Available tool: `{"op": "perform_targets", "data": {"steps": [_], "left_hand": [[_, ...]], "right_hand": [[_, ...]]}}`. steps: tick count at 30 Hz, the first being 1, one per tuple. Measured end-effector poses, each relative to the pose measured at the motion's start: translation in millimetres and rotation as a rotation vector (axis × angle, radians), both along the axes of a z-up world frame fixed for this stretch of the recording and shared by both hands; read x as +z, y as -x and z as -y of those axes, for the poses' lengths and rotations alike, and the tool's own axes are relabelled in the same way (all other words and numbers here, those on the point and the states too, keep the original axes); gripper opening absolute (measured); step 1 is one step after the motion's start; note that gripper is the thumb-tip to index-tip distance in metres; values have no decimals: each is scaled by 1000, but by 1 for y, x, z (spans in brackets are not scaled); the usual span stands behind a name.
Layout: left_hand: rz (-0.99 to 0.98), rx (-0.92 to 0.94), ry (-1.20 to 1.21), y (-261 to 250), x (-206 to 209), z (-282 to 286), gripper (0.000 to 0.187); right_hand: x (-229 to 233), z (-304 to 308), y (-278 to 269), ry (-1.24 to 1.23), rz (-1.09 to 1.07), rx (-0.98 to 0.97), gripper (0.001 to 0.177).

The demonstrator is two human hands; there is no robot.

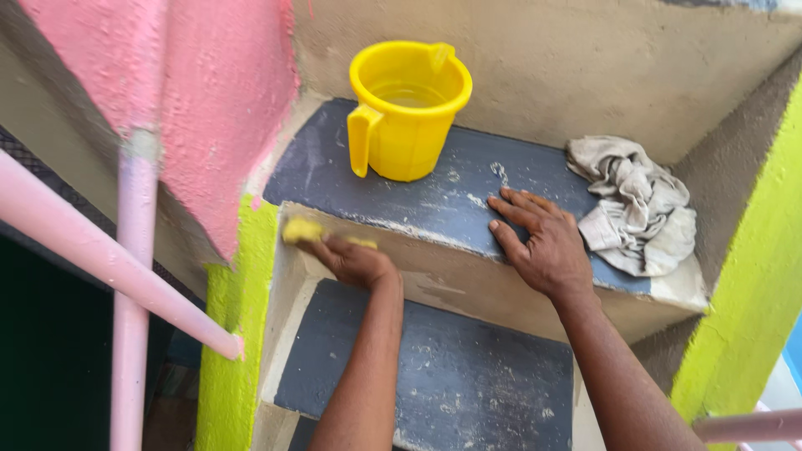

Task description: The person scrubs the stair treads and risers with a yellow sponge, repeatedly dipping it into a yellow bucket of water. After scrubbing, the person wipes the cleaned areas with a white cloth. The person moves the bucket between steps as needed.

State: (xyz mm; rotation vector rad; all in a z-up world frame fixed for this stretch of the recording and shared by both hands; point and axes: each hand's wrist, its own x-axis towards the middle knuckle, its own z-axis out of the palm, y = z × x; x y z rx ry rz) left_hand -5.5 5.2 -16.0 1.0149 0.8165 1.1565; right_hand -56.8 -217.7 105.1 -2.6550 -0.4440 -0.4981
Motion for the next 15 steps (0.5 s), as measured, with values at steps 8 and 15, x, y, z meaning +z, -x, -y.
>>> {"op": "perform_targets", "data": {"steps": [8, 15], "left_hand": [[200, -97, -200, 3, 33, 11, 55], [-40, -62, 43, 1, -33, 4, 51]], "right_hand": [[-3, 5, 2, -1, 23, 29, 47], [-2, 0, 2, -7, -3, 1, 47]]}}
